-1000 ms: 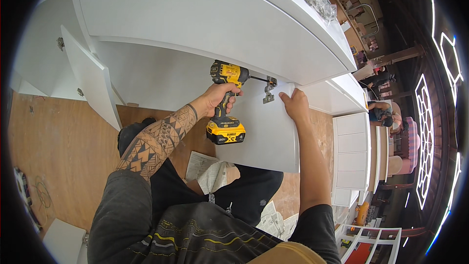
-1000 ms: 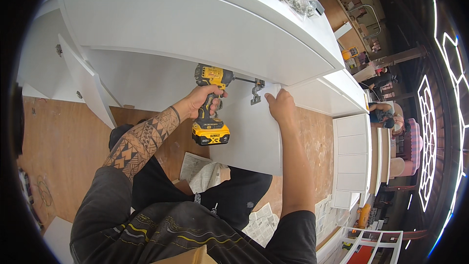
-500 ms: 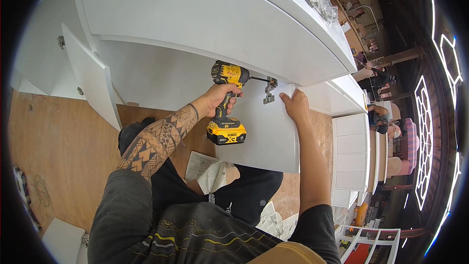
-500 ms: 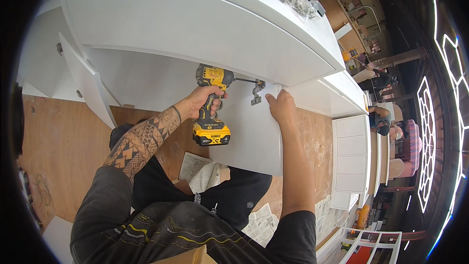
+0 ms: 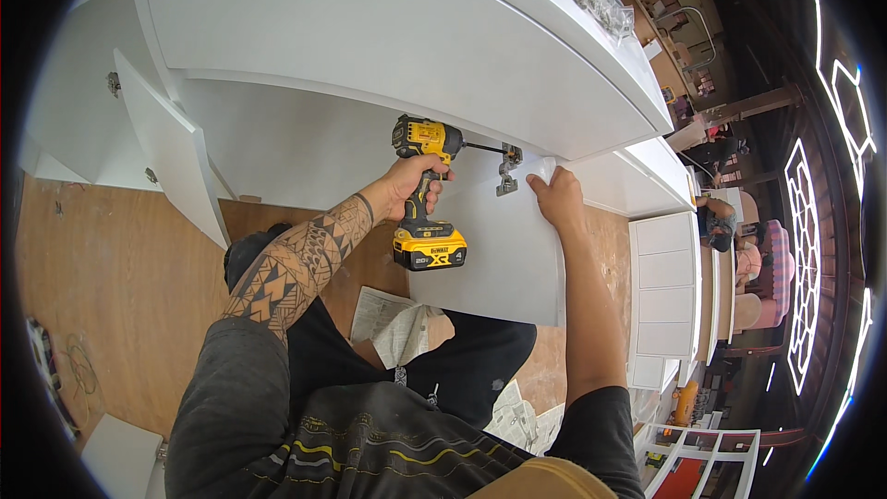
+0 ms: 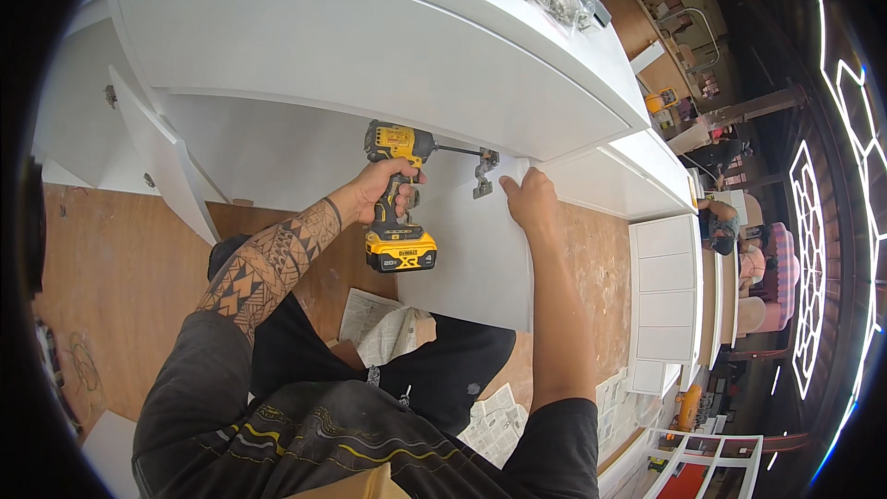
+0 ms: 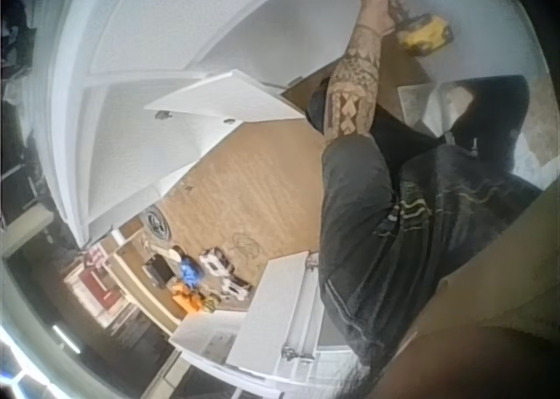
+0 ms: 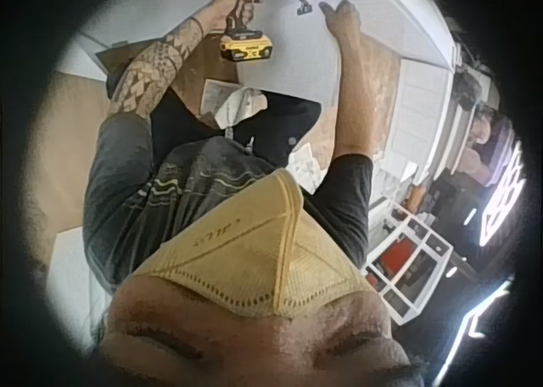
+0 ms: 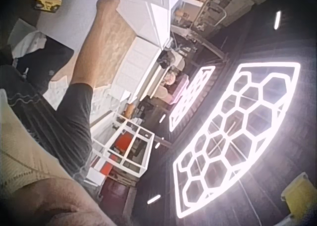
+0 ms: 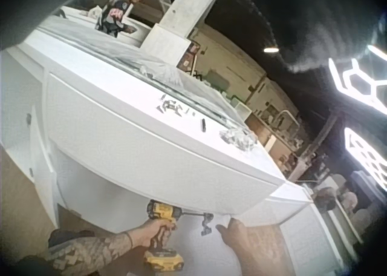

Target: The person is using a power drill to install and adjust hinges on a white cabinet door.

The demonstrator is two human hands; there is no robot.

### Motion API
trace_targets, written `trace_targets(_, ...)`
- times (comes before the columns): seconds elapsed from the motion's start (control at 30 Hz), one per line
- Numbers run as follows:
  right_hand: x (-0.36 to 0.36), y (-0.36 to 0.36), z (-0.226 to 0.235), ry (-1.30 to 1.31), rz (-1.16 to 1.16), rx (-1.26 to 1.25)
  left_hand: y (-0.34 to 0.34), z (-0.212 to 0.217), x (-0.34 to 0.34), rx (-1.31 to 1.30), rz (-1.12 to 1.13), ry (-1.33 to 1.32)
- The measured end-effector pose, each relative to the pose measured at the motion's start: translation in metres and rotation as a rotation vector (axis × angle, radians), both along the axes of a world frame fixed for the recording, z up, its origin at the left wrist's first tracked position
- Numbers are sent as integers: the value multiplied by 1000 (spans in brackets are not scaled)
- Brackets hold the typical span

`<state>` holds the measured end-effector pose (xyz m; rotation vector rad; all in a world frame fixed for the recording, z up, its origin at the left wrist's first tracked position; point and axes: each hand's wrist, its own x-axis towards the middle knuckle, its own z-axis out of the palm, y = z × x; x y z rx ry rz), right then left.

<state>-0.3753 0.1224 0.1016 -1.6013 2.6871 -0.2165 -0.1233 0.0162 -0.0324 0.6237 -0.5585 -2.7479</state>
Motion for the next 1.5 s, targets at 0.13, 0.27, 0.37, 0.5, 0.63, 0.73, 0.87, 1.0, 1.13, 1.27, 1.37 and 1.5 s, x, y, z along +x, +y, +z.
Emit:
trace_targets(0.13, 3, -2, 1, 0, 5, -3, -1, 1, 3, -5, -16, -10)
trace_targets(0.27, 2, -3, 3, -2, -3, 14, 1, 6, 1, -35, -4, -19)
trace_targets(0.37, 2, -5, 4, 6, -12, 18, 1, 8, 1, -64, 27, -53)
trace_targets(0.5, 1, -4, 5, 1, -23, 27, 2, 10, 0, -113, 41, -95)
trace_targets(0.63, 5, -5, 7, -2, -26, 28, 2, 10, 1, -143, 56, -113)
trace_targets(0.73, 4, -5, 6, 5, -15, 24, 1, 9, 0, -139, 55, -120)
trace_targets(0.87, 5, -6, 6, 10, -21, 23, 0, 10, 0, -128, 48, -112)
trace_targets(1.0, 7, -5, 7, -8, -16, 11, 0, 11, -1, -109, 39, -112)
trace_targets(1.13, 5, -3, 7, -21, -22, 15, 0, 12, -1, -75, 25, -101)
trace_targets(1.27, 7, -6, 8, -5, -17, 22, -3, 10, 0, -64, 18, -81)
trace_targets(1.37, 5, -4, 7, 1, -6, 17, -3, 13, 0, -114, 16, -117)
trace_targets(1.5, 4, -4, 7, -10, -14, 15, -2, 17, 1, -109, 21, -106)
